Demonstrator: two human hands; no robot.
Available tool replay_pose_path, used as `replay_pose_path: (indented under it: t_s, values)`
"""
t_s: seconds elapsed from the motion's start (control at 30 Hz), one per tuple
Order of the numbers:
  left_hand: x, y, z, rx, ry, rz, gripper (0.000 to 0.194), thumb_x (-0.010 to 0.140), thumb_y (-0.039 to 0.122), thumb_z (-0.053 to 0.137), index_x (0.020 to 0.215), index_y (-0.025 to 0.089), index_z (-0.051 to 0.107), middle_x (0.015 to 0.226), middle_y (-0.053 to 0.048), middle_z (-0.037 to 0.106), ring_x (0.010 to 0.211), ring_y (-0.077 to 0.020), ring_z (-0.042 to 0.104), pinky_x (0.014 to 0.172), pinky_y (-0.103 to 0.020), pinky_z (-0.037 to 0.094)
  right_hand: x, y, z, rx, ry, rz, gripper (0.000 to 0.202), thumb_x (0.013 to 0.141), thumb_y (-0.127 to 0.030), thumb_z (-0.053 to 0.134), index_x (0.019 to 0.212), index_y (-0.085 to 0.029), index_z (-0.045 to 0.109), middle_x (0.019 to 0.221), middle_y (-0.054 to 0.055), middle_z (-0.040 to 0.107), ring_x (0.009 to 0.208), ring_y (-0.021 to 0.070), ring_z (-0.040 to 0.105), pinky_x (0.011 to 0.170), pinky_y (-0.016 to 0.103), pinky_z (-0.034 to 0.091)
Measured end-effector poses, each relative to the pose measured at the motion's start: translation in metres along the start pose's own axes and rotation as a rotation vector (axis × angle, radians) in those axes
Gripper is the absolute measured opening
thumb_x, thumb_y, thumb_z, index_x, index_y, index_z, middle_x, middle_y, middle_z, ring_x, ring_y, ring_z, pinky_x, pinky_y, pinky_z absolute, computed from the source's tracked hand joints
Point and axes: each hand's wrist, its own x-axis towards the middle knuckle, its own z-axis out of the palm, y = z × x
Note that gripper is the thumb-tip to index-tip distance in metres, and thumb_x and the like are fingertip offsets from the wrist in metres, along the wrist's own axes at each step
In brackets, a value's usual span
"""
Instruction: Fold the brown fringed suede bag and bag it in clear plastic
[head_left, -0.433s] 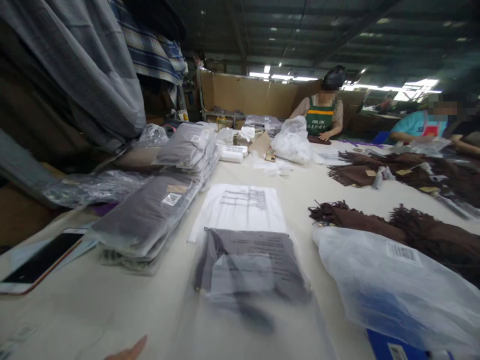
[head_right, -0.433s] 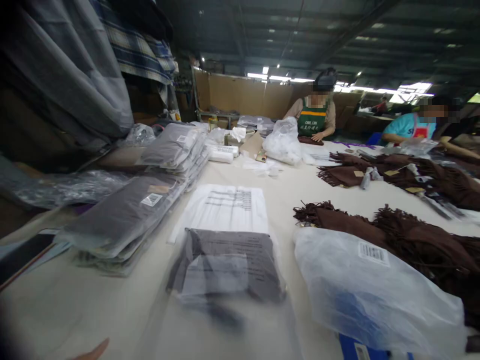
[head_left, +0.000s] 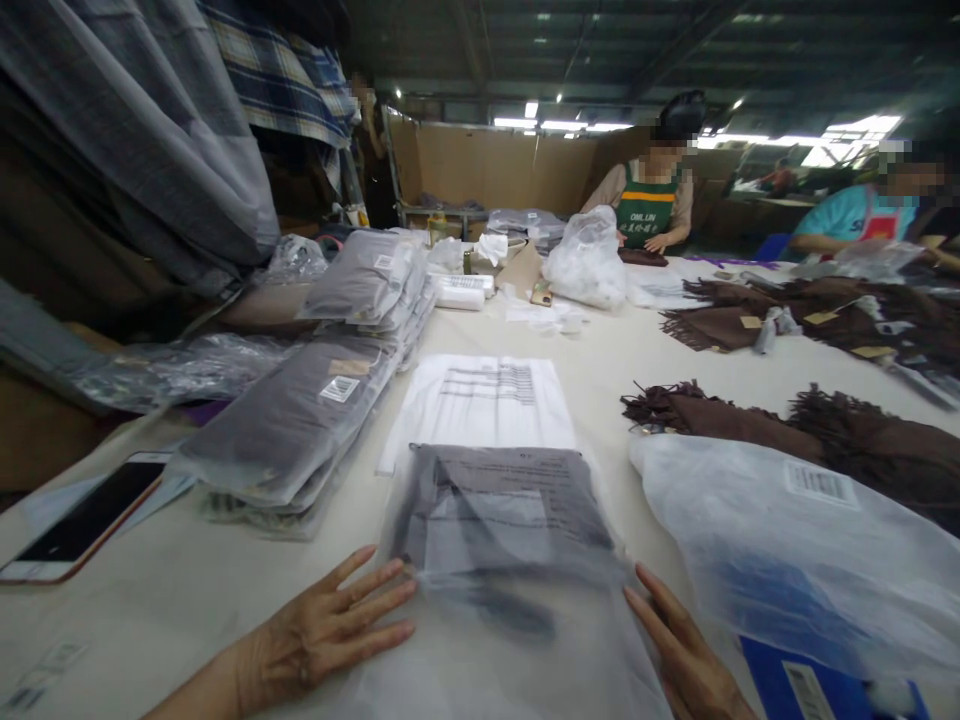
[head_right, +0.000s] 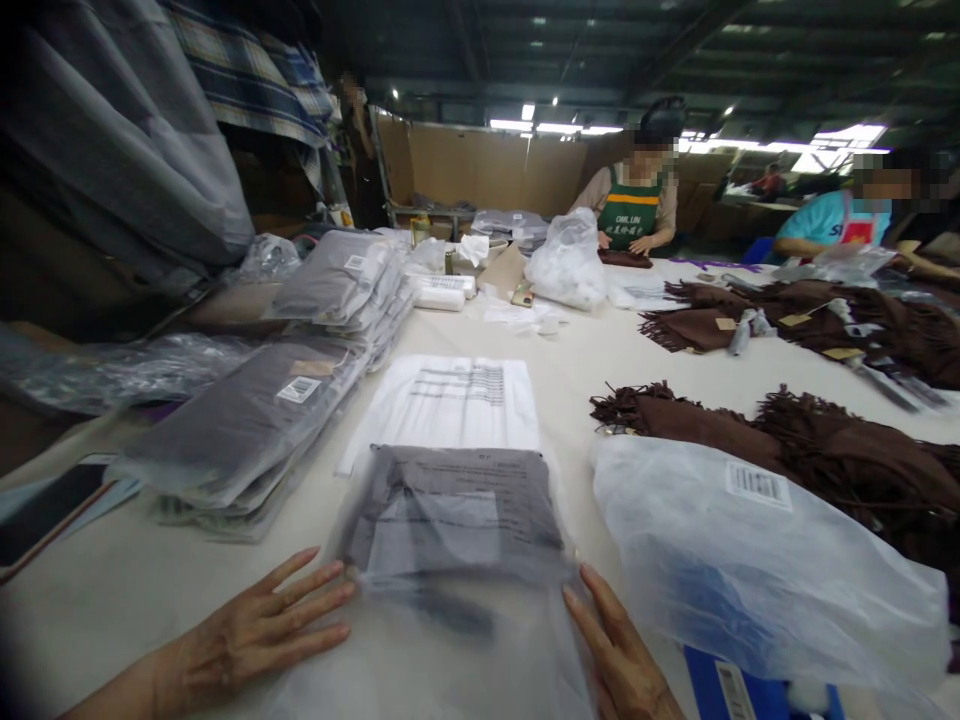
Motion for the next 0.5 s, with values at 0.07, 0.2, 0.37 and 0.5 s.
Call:
replay_pose_path:
  t_s: [0.07, 0.2, 0.37, 0.5]
  values:
    - [-0.008, -0.005, -0.008, -0.011, -0.085, -0.021, 0.048, 0.089, 0.002, 0.028, 0.119, 0.030, 0.054, 0.115, 0.000, 0.065, 0.122, -0.0171, 0.047, 0.106, -0.046, 0.033, 0.008, -0.005, -0.003, 0.042, -0.009, -0.065, 0.044, 0.092, -0.024, 0.033, 0.134, -0.030, 0.043, 0.144, 0.003, 0.037, 0.128, 0.0187, 0.039, 0.099, 0.029, 0.041]
    - [-0.021, -0.010, -0.020, 0.093, -0.154, 0.018, 0.049, 0.087, 0.000, 0.028, 0.123, 0.024, 0.051, 0.120, -0.002, 0.062, 0.124, -0.0177, 0.044, 0.108, -0.043, 0.031, 0.028, -0.015, -0.018, 0.075, -0.124, -0.131, 0.039, 0.094, -0.031, 0.032, 0.130, -0.033, 0.047, 0.133, 0.002, 0.050, 0.126, 0.0197, 0.041, 0.101, 0.035, 0.040]
    - [-0.016, 0.000, -0.012, 0.015, -0.010, -0.049, 0.054, 0.082, -0.003, 0.028, 0.121, 0.024, 0.052, 0.109, -0.003, 0.067, 0.119, -0.0171, 0.050, 0.104, -0.042, 0.037, 0.050, -0.013, -0.033, -0.009, -0.228, -0.389, 0.041, 0.093, -0.035, 0.034, 0.131, -0.027, 0.046, 0.126, 0.000, 0.056, 0.120, 0.0200, 0.048, 0.098, 0.034, 0.043]
    - [-0.018, -0.004, -0.015, -0.013, -0.115, -0.062, 0.053, 0.083, 0.001, 0.029, 0.128, 0.022, 0.047, 0.118, -0.006, 0.063, 0.118, -0.0180, 0.051, 0.102, -0.039, 0.039, 0.041, -0.001, -0.026, -0.035, -0.181, -0.423, 0.041, 0.093, -0.029, 0.034, 0.132, -0.024, 0.046, 0.123, -0.001, 0.058, 0.120, 0.0176, 0.048, 0.100, 0.030, 0.042]
